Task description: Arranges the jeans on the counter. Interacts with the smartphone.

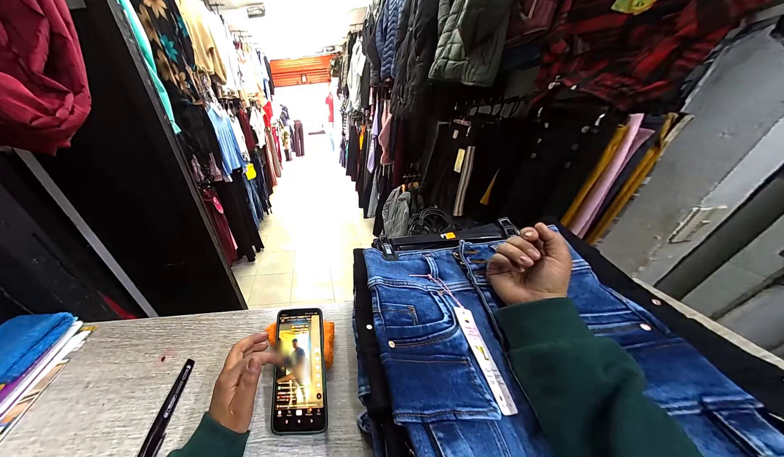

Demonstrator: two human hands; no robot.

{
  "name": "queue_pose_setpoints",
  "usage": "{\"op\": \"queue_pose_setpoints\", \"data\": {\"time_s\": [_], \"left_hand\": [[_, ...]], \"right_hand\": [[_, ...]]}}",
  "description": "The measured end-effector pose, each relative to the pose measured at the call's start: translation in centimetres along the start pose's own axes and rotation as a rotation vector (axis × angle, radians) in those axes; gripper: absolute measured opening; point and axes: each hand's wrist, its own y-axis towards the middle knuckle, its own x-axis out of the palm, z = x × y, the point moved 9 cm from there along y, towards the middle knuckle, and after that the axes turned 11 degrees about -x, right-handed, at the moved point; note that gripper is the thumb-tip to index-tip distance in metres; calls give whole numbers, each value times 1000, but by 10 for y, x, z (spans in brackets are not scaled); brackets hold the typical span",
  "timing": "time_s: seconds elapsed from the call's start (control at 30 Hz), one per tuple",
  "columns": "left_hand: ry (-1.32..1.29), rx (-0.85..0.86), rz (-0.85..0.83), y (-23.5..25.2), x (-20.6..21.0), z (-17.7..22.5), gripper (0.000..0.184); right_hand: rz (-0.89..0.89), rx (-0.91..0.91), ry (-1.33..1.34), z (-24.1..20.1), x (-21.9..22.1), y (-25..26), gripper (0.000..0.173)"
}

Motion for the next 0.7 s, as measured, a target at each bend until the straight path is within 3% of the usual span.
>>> {"op": "queue_pose_setpoints", "data": {"time_s": [0.7], "left_hand": [[31, -37, 6, -2, 0, 6, 74]], "right_hand": [[-37, -3, -7, 0, 1, 0, 40]]}}
